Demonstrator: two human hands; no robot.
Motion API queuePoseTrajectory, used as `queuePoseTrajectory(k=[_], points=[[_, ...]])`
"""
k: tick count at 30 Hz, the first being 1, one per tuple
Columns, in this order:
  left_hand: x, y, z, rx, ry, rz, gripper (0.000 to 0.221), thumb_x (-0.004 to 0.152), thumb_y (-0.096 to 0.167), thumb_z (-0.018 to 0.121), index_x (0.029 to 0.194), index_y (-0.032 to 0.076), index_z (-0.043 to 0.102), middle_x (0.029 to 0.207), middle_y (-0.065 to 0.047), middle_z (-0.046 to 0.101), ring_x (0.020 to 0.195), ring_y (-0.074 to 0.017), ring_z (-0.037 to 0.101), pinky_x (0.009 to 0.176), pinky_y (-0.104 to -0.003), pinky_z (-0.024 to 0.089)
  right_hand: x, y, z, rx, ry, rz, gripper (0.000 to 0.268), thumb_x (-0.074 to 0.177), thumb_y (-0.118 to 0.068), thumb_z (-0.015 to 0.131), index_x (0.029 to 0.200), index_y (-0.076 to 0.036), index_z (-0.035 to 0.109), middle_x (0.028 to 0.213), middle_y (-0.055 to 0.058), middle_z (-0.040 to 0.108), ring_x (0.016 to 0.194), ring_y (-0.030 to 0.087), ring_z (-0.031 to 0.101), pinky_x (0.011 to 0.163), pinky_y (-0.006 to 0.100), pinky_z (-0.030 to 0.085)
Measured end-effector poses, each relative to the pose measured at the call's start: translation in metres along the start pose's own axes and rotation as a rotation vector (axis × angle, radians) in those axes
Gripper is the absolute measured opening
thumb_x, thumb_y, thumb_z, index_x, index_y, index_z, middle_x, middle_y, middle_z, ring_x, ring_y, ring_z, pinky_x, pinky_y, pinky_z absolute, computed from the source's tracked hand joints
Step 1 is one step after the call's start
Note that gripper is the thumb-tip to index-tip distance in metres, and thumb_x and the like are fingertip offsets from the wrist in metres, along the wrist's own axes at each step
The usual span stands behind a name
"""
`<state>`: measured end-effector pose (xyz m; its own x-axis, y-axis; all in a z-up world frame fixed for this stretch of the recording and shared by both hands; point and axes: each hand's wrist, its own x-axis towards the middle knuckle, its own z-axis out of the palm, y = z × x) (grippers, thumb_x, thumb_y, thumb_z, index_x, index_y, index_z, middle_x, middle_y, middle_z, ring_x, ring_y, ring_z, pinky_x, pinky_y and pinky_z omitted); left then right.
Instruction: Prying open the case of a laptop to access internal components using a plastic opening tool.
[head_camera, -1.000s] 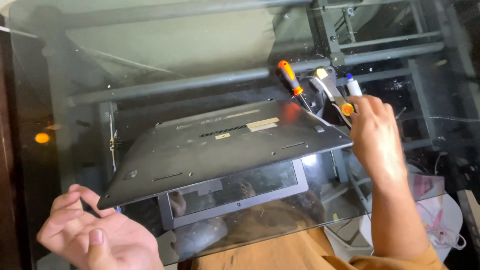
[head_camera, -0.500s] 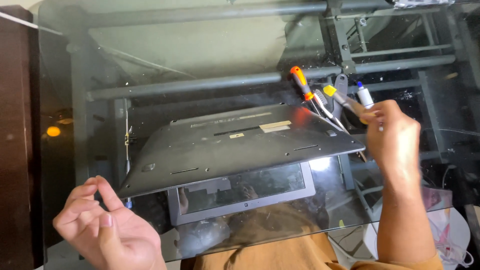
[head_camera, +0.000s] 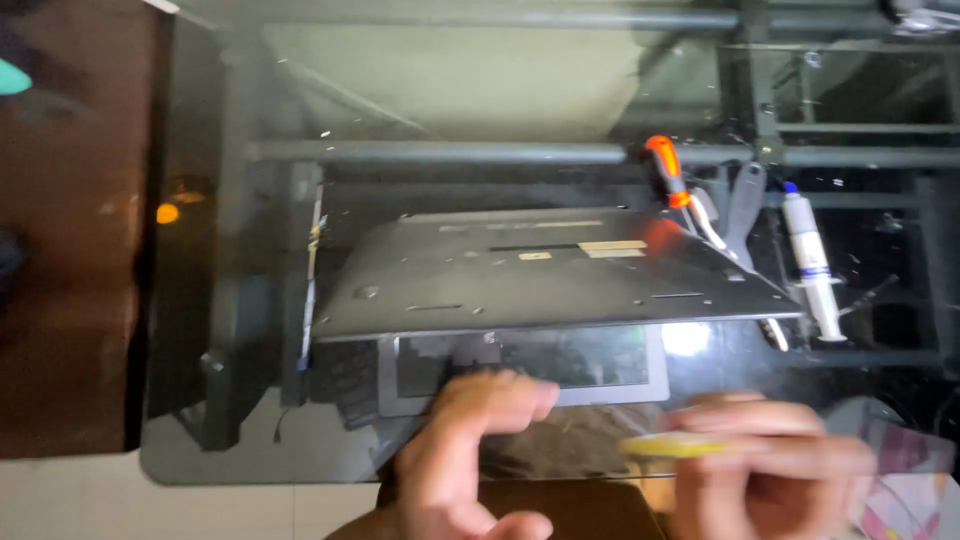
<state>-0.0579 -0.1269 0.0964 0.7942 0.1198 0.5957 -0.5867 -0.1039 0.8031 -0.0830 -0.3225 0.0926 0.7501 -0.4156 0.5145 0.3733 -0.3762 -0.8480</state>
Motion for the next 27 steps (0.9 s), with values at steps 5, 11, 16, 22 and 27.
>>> queuePoseTrajectory(k=[5, 11, 16, 22, 27], points=[[0.004, 0.015, 0.000, -0.332, -0.099, -0.399, 0.049, 0.113, 0.037, 0.035, 0.137, -0.003, 0.048, 0.108, -0.027, 0.070, 0.104, -0.0338, 0.072, 0.096, -0.045, 0.059, -0.038, 0.017, 0.037, 0.270, -0.463, 0.028, 0.016, 0.081, -0.003, 0.075, 0.087, -0.002, 0.060, 0.088, 0.021, 0.077, 0.077, 0.022, 0.083, 0.068, 0.022, 0.068], [0.015, 0.020, -0.025, -0.439, -0.010, -0.369, 0.035, 0.112, 0.036, 0.039, 0.105, 0.005, 0.054, 0.071, -0.013, 0.054, 0.065, -0.0191, 0.050, 0.064, -0.031, 0.043, -0.005, -0.010, 0.050, 0.164, -0.699, -0.051, 0.020, 0.085, -0.019, 0.075, 0.094, -0.003, 0.067, 0.095, 0.012, 0.079, 0.090, 0.022, 0.084, 0.086, 0.028, 0.069], [0.069, 0.030, -0.090, 0.546, -0.393, -0.048, 0.061, 0.107, 0.056, 0.023, 0.120, 0.012, 0.064, 0.097, -0.004, 0.063, 0.080, -0.0197, 0.052, 0.080, -0.037, 0.036, 0.031, 0.022, 0.025, -0.310, -0.547, -0.758, 0.045, 0.083, -0.038, 0.095, 0.100, -0.007, 0.069, 0.108, 0.012, 0.073, 0.098, 0.030, 0.068, 0.089, 0.035, 0.053], [0.099, 0.028, -0.103, 1.204, -0.453, 0.360, 0.019, 0.111, 0.025, 0.061, 0.093, 0.022, 0.059, 0.083, 0.012, 0.059, 0.079, -0.0162, 0.051, 0.079, -0.033, 0.027, 0.086, 0.015, 0.030, -0.798, -0.555, -0.827, 0.064, 0.100, -0.053, 0.093, 0.128, 0.001, 0.075, 0.135, 0.014, 0.081, 0.123, 0.034, 0.067, 0.108, 0.041, 0.043], [0.102, 0.027, -0.100, 1.183, -0.571, 0.415, 0.015, 0.111, 0.011, 0.060, 0.099, 0.020, 0.056, 0.084, 0.009, 0.054, 0.076, -0.0160, 0.044, 0.079, -0.032, 0.027, 0.093, 0.032, 0.013, -0.658, -0.615, -0.555, 0.047, 0.101, -0.018, 0.101, 0.131, 0.008, 0.077, 0.122, 0.020, 0.077, 0.118, 0.041, 0.066, 0.109, 0.046, 0.054]])
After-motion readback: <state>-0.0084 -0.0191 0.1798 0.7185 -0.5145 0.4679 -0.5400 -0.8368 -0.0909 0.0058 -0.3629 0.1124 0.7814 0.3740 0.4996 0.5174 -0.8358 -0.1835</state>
